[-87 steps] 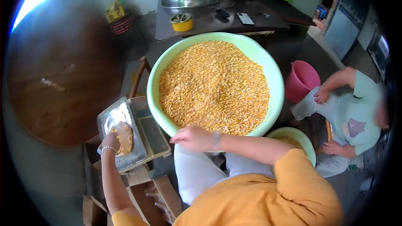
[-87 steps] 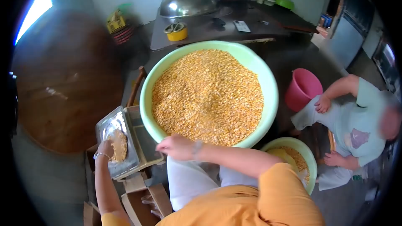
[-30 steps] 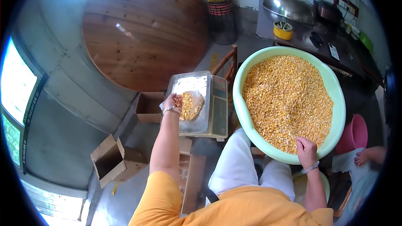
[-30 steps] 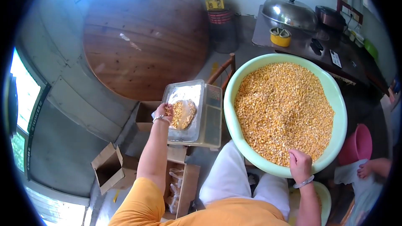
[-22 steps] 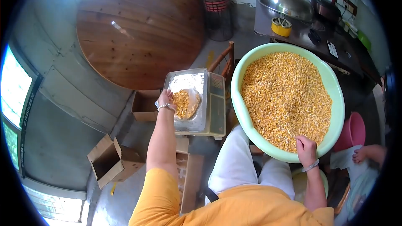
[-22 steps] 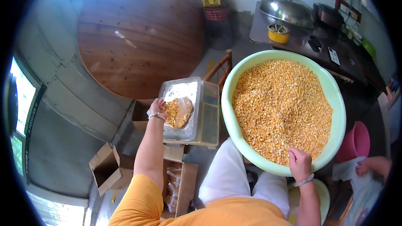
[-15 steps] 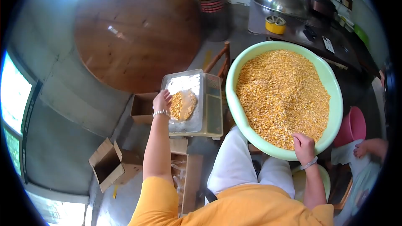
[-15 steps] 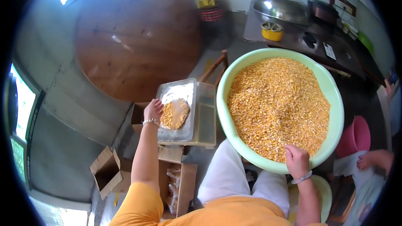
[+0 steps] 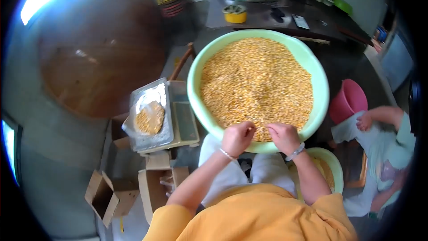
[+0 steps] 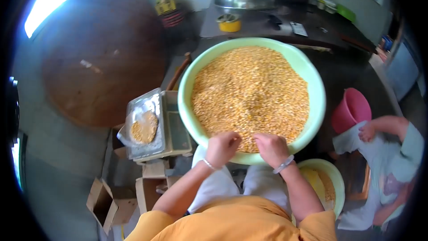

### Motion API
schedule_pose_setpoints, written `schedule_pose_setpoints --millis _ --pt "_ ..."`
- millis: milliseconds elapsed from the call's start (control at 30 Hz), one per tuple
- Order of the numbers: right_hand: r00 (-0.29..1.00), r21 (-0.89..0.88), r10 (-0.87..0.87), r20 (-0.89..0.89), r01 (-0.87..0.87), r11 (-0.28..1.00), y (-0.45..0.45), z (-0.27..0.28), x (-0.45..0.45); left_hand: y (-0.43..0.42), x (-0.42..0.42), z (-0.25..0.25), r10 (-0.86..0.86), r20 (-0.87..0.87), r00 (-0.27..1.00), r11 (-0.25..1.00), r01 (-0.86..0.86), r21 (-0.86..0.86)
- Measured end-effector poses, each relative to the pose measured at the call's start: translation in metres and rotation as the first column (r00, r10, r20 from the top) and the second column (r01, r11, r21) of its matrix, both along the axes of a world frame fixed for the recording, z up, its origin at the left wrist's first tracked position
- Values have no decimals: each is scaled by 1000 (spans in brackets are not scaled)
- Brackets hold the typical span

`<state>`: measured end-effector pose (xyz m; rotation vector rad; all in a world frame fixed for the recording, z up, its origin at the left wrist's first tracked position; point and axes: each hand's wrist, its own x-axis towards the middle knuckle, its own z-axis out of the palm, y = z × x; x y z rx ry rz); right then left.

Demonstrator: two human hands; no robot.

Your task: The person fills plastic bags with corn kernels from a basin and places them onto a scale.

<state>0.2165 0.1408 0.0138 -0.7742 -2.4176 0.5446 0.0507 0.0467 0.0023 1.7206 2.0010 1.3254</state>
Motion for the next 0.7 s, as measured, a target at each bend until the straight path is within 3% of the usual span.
schedule_pose_setpoints --millis 133,700 --pt "1000 -37 8 -20 -9 999 -2 7 -1 -8 -4 5 20 359 933 998 5 -70" --pt "1000 -55 23 12 -23 998 -1 7 0 -7 -3 7 -6 217 976 1000 3 18"
